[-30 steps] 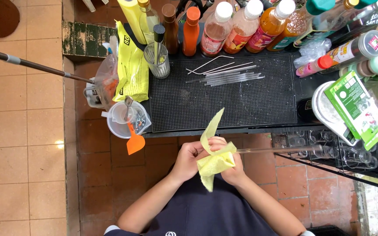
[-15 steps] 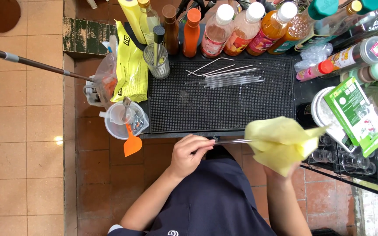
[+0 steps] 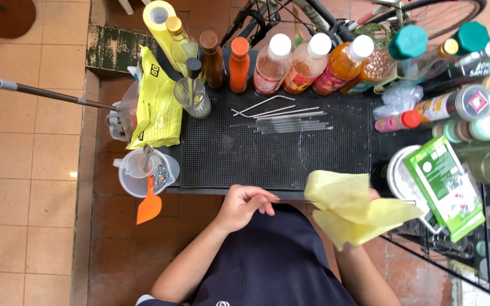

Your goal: Wiping and cleaning reusable straws and a spoon with a cloth at a counter.

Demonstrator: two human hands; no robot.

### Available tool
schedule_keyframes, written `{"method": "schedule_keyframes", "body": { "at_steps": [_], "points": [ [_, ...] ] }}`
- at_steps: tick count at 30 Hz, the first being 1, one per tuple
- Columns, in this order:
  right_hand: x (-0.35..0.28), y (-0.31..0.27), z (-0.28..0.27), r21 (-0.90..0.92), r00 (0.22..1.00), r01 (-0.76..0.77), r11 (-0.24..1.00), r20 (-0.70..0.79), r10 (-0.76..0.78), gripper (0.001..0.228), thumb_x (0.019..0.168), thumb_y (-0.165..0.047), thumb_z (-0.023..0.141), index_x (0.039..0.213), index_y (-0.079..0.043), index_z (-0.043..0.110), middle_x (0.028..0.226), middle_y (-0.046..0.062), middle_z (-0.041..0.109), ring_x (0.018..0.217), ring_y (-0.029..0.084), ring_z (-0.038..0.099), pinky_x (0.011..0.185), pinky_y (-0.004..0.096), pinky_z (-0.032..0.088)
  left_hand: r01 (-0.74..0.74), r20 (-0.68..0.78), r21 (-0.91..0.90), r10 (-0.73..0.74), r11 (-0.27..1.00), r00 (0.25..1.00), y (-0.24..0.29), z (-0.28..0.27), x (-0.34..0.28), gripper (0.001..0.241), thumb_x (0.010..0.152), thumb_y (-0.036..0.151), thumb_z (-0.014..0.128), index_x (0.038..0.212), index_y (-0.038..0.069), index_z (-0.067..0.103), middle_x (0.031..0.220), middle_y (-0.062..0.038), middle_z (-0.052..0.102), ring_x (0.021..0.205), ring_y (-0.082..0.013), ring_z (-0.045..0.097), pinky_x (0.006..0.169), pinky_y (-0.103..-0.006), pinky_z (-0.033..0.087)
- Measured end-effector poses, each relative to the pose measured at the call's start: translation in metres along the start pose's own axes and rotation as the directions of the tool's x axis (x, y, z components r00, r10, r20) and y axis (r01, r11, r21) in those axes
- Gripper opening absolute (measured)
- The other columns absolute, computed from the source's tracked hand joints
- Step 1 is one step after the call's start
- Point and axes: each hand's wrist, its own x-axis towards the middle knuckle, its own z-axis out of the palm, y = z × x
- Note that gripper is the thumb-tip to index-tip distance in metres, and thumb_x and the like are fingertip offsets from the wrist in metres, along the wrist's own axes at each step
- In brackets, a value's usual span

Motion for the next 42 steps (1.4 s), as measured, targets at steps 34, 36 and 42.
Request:
{"method": "schedule_keyframes", "body": {
  "at_steps": [34,36,42],
  "points": [
    [0.094,-0.01,-0.058,-0.517,0.817,0.002,0.856,0.495,0.297,0.02,0.098,-0.007,0.058,0.115,-0.004,0.066,0.093,0.006,0.076,0.084,0.017,0.077,0.074,0.031,0.06,-0.038,-0.201,0.339,0.112,0.94,0.973,-0.037,0.009,0.124,0.02,0.084,0.008,0.073,0.103,0.002,0.071,0.09,-0.005,0.07,0.079,-0.0098,0.063,0.068,-0.0238,0.049],
    [0.094,-0.001,-0.066,-0.513,0.789,-0.03,0.858,0.515,0.335,0.015,0.098,-0.008,0.057,0.109,-0.003,0.066,0.092,0.008,0.077,0.083,0.021,0.078,0.074,0.033,0.061,-0.093,-0.141,0.46,0.177,0.883,0.974,-0.044,0.003,0.128,0.019,0.095,0.009,0.071,0.112,0.004,0.076,0.101,-0.008,0.077,0.09,-0.014,0.072,0.079,-0.0267,0.056],
    [0.1,-0.006,-0.077,-0.515,0.845,-0.111,0.85,0.401,0.354,0.014,0.097,-0.008,0.056,0.107,-0.002,0.064,0.088,0.009,0.077,0.08,0.019,0.078,0.072,0.032,0.061,-0.055,-0.297,0.275,0.14,0.96,0.945,-0.039,0.012,0.144,0.014,0.098,0.006,0.067,0.108,0.0,0.075,0.101,-0.009,0.075,0.09,-0.0155,0.074,0.084,-0.0284,0.06]
  ]
}}
